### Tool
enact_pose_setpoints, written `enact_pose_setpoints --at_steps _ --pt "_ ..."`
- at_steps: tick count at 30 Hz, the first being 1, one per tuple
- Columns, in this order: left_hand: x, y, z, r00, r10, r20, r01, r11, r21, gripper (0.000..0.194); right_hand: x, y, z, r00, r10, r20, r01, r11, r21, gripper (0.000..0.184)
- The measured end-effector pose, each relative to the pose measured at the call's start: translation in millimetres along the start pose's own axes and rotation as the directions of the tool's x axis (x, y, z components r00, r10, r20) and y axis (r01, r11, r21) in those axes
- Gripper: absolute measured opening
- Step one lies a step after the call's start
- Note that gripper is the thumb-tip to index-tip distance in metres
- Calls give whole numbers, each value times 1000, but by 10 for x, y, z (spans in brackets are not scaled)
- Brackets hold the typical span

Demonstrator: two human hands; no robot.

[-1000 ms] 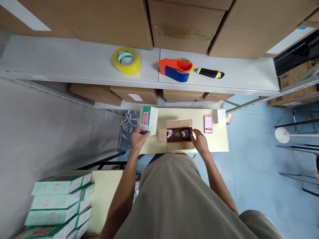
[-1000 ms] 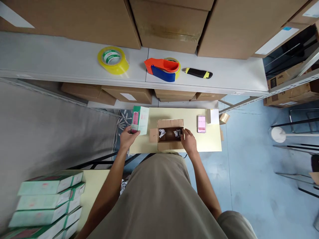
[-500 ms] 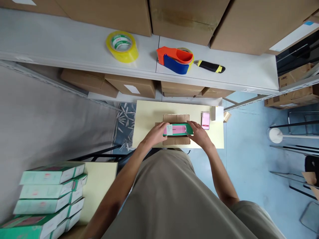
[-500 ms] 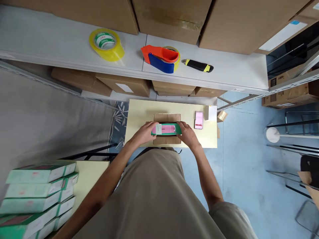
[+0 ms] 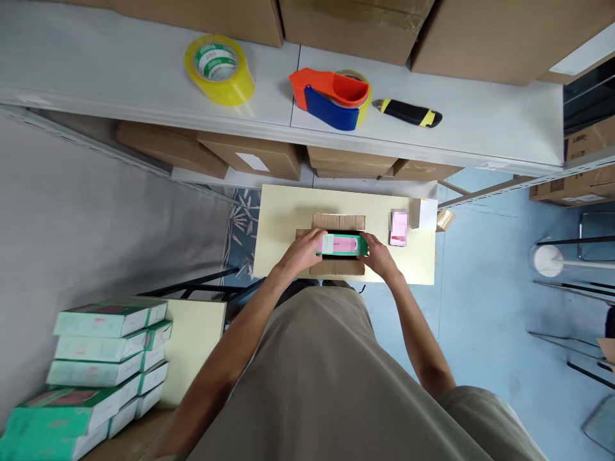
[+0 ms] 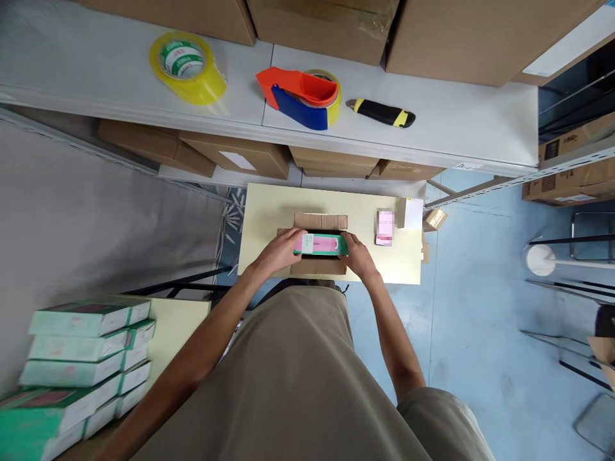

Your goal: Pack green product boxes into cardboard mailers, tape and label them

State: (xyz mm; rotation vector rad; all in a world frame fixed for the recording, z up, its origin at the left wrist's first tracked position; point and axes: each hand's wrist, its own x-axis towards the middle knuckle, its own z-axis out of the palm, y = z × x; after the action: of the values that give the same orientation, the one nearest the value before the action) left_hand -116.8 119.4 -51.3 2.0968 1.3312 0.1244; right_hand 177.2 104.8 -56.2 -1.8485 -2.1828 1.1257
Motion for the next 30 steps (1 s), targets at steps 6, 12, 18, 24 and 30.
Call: enact_pose_setpoints --at_steps 6,12,18,24,30 --pt "39 -81 269 999 -40 1 40 999 -13 65 49 41 76 1000 -25 10 26 984 -179 74" --pt "46 -55 485 997 -74 17 71 988 140 60 163 -23 284 996 16 89 20 920 -391 72" --pt "177 11 563 988 -154 1 152 976 159 66 307 -33 391 989 93 112 -39 911 -410 78" --pt "280 37 532 985 -173 17 167 969 184 64 401 -50 330 978 119 169 -38 909 -415 75" --pt "-134 73 508 920 -299 -251 312 950 10 59 34 47 153 997 47 -64 -67 934 -352 49"
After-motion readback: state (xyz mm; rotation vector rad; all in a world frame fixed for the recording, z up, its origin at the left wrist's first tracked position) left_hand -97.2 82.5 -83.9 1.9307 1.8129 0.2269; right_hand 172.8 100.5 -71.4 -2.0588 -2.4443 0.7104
